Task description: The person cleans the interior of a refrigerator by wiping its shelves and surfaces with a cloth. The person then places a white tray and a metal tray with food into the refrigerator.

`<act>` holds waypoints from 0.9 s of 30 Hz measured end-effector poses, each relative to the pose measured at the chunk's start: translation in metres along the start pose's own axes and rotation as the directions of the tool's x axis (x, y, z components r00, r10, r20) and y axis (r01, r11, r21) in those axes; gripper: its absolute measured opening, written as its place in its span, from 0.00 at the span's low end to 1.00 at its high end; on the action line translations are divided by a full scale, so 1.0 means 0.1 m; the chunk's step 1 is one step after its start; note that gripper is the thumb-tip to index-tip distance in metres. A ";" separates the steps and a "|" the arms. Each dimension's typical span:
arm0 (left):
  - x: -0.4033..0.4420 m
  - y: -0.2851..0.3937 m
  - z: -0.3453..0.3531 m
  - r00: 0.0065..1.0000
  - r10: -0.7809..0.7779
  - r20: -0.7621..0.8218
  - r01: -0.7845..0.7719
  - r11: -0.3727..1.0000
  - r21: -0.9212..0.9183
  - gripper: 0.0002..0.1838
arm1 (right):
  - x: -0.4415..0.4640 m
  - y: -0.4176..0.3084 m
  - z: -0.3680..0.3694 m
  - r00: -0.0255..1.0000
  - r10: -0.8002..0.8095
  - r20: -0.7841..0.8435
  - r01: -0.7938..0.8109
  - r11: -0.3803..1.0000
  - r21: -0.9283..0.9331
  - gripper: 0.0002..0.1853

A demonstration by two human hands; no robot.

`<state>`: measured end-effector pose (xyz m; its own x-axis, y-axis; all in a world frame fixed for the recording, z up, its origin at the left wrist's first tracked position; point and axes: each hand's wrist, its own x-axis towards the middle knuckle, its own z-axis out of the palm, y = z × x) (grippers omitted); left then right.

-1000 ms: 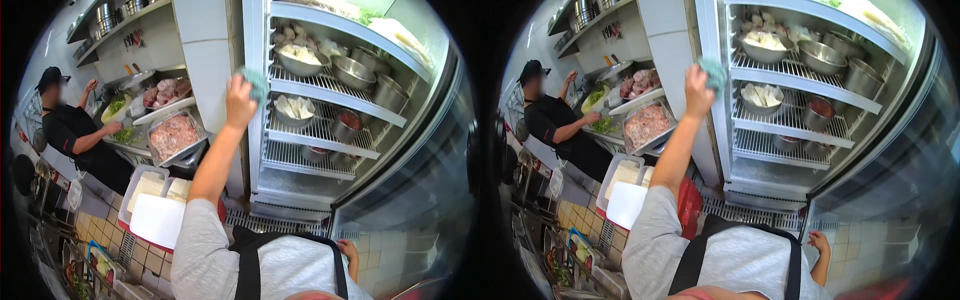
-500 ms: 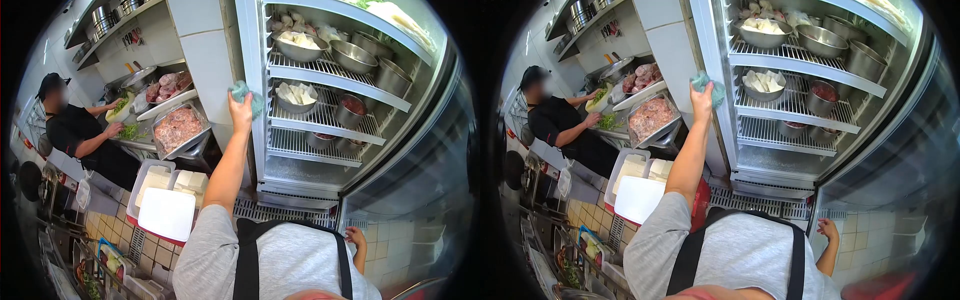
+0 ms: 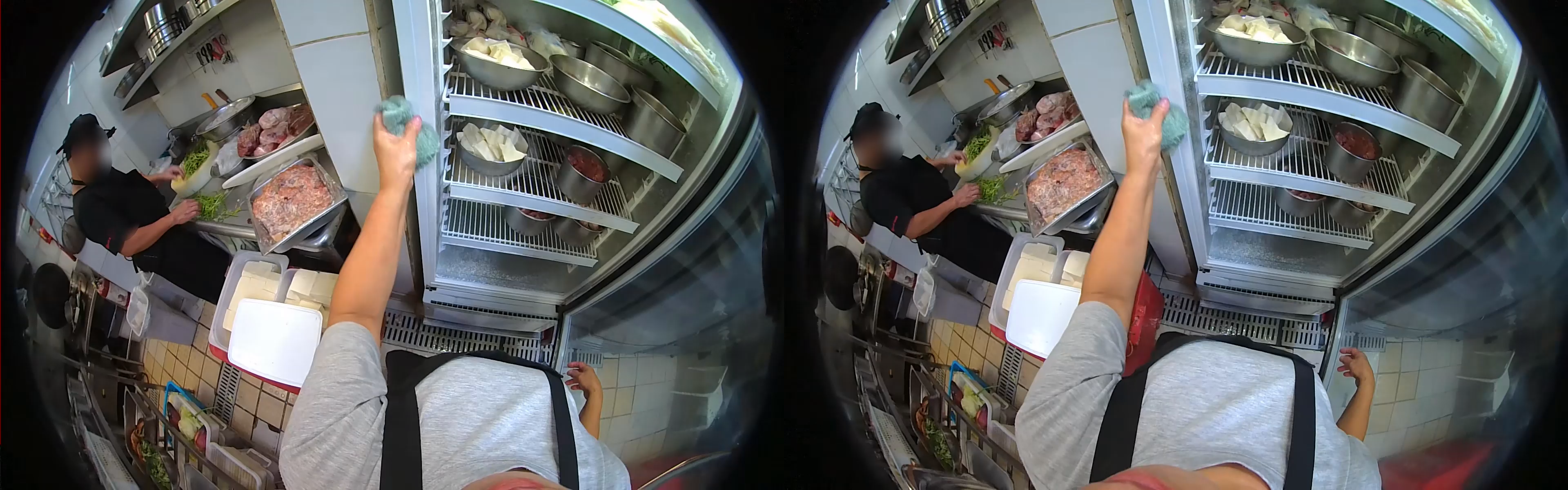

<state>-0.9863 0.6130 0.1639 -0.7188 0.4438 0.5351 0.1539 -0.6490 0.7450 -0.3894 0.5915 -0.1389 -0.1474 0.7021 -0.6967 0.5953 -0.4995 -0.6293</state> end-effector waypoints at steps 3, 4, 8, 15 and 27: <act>-0.14 -0.27 -0.10 0.999 0.027 -0.042 -0.025 0.999 0.037 0.18 | 0.06 0.06 -0.01 1.000 0.001 -0.014 -0.001 0.999 -0.037 0.17; -0.14 -0.18 -0.07 0.999 -0.014 -0.034 0.013 1.000 -0.006 0.18 | 0.05 0.08 -0.02 1.000 -0.005 -0.009 0.004 1.000 -0.022 0.17; 0.21 0.13 0.09 0.988 0.151 0.032 -0.154 0.954 0.257 0.21 | 0.20 0.20 -0.07 1.000 -0.006 0.008 0.006 1.000 0.000 0.17; -0.20 0.25 0.36 0.689 0.528 0.497 -0.694 0.280 0.664 0.25 | 0.39 0.42 -0.11 0.999 0.010 0.049 -0.012 0.999 0.039 0.15; 2.43 2.66 1.81 0.415 0.774 0.478 -0.823 0.096 0.559 0.24 | 0.96 0.97 -0.12 0.992 -0.085 0.092 0.099 0.983 -0.157 0.22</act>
<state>-0.9976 0.6604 0.5643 0.1449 -0.0231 0.9892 0.9858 -0.0820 -0.1463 -0.3365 0.6161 -0.2628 -0.2695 0.6923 -0.6694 0.6947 -0.3416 -0.6330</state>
